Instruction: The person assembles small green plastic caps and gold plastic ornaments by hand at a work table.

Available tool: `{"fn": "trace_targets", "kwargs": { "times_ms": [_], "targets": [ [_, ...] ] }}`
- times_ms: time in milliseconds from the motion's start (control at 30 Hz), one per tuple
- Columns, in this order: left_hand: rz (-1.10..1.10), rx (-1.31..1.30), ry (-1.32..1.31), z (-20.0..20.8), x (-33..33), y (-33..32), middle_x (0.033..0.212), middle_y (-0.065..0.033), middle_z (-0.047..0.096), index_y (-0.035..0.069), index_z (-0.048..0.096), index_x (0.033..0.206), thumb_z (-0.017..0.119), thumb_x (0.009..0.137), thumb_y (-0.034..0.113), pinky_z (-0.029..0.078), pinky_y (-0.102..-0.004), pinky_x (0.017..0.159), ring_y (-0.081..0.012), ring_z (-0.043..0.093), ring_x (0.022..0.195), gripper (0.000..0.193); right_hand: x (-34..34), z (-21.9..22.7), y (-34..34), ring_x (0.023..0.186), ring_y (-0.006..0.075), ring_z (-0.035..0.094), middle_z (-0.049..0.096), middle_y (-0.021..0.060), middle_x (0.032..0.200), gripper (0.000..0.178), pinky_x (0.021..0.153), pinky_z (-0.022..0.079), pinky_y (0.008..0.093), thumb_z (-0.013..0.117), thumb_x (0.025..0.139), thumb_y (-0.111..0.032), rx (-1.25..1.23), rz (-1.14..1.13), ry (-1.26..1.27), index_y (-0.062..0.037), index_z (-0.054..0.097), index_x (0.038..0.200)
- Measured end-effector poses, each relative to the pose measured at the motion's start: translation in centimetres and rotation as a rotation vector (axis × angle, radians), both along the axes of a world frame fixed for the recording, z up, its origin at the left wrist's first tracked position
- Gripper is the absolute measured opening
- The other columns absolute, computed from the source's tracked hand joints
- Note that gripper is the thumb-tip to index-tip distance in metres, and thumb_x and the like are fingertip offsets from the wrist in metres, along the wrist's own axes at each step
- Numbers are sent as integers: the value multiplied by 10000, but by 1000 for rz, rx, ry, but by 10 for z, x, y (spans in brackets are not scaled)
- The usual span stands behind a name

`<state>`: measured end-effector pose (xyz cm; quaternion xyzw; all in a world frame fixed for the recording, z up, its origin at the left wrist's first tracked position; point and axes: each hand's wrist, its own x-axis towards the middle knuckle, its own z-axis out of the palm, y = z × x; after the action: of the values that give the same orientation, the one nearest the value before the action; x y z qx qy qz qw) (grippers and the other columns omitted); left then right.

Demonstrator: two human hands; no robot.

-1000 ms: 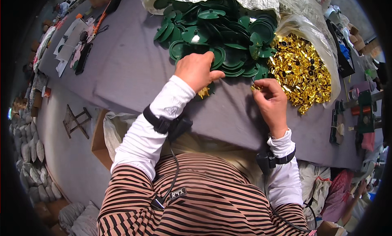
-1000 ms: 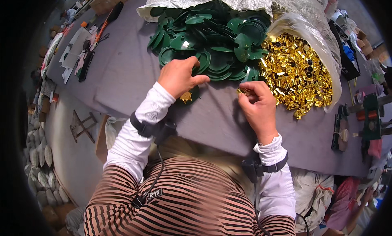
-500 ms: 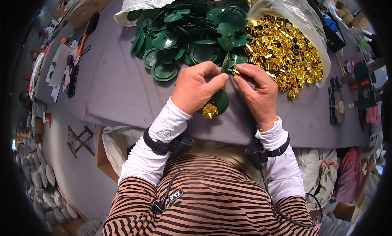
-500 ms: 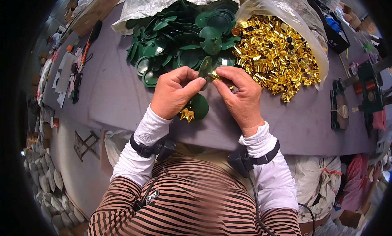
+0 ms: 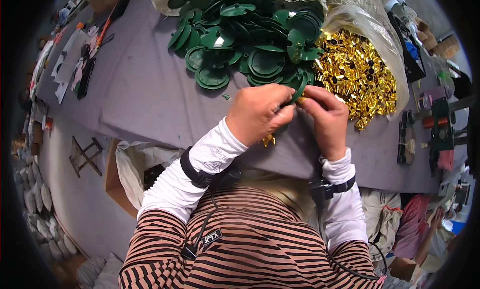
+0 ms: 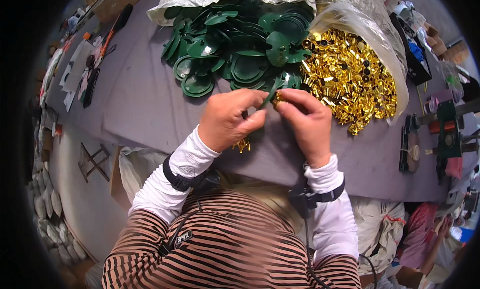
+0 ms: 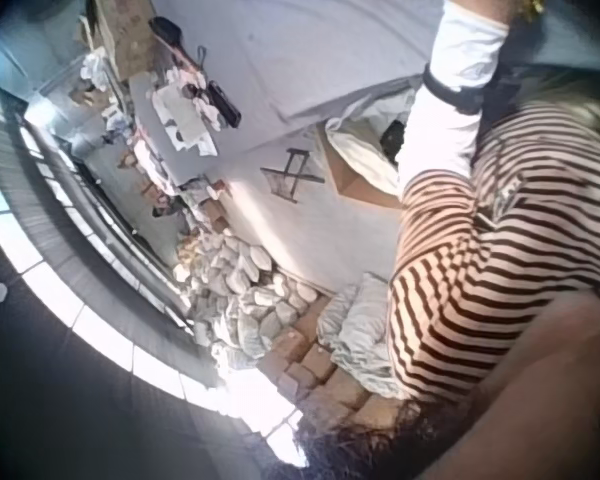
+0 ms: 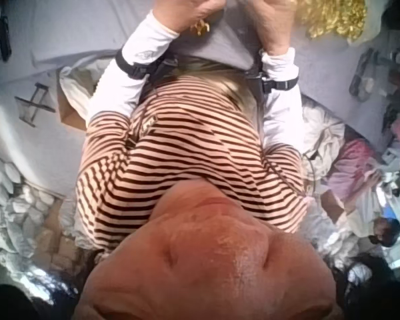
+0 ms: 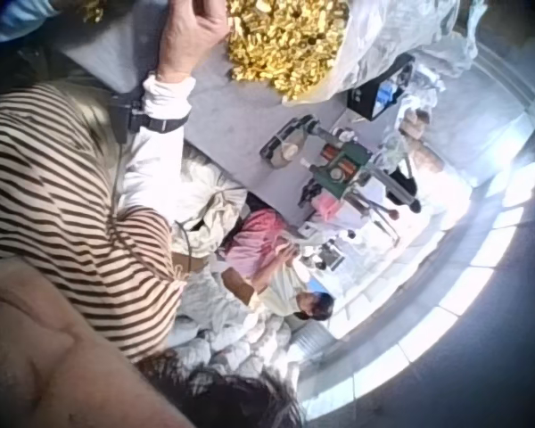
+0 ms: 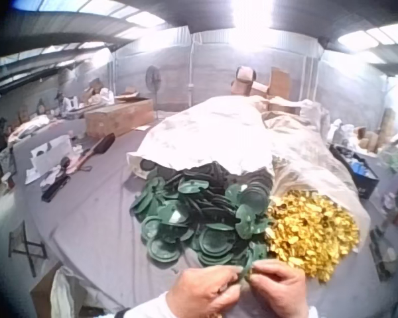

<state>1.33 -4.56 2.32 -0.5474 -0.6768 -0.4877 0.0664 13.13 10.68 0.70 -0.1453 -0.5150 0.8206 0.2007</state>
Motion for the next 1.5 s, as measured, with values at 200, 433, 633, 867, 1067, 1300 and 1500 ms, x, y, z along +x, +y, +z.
{"fn": "trace_targets", "kwargs": {
  "times_ms": [200, 433, 633, 867, 1067, 1300, 1500],
  "targets": [
    [-17, -34, -151, -4, -1, -14, 786, -68, 671, 15, 643, 857, 714, 780, 92, 478, -245, 525, -113, 596, 580, 131, -5, -5, -10, 852, 141, 644, 689, 88, 992, 222, 761, 513, 241, 681, 857, -29, 98, 44, -60, 24, 665, 1072],
    [353, 19, -617, 49, -125, -74, 698, -3, 612, -5, 669, 821, 731, 804, 221, 471, -257, 524, -79, 550, 600, 236, -1, 5, 11, 756, 183, 615, 646, 74, 921, 196, 673, 487, 276, 729, 794, -80, 1165, -304, -112, -39, 687, 981],
    [999, -224, -196, 86, -323, -154, 899, -96, 712, 14, 705, 980, 715, 819, 341, 521, -292, 727, -179, 671, 790, 365, -6, -2, 8, 825, 270, 603, 627, 74, 882, 246, 747, 492, 357, 744, 721, -83, 1502, -233, -268, -58, 686, 959],
    [495, -238, -62, 45, -200, -53, 863, -100, 702, 87, 726, 900, 674, 843, 328, 506, -327, 754, -259, 674, 813, 254, 2, -8, 12, 771, 199, 647, 660, 92, 940, 272, 702, 511, 285, 731, 760, -43, 1184, -217, -294, -27, 671, 1025],
    [587, -530, 33, 3, -169, -22, 1081, -164, 667, 20, 619, 1160, 721, 775, 369, 490, -409, 865, -321, 621, 995, 529, 1, 0, 8, 726, 166, 644, 673, 93, 958, 278, 684, 513, 264, 734, 766, -41, 1091, -171, -315, -21, 681, 1038],
    [369, -43, -521, 7, -104, -20, 902, -76, 657, -20, 621, 1079, 771, 747, 134, 503, -248, 644, -117, 602, 687, 395, -2, 6, -1, 845, 118, 660, 666, 63, 995, 253, 771, 533, 231, 721, 787, -10, 745, -224, -122, -3, 678, 1036],
    [-7, 25, -780, 3, -14, 19, 891, -24, 685, -20, 644, 1026, 690, 822, 53, 499, -224, 674, -67, 615, 787, 221, -10, 3, -2, 868, 148, 663, 662, 107, 1021, 296, 751, 551, 244, 763, 747, 18, 849, -370, 198, -7, 684, 1031]
  ]
}}
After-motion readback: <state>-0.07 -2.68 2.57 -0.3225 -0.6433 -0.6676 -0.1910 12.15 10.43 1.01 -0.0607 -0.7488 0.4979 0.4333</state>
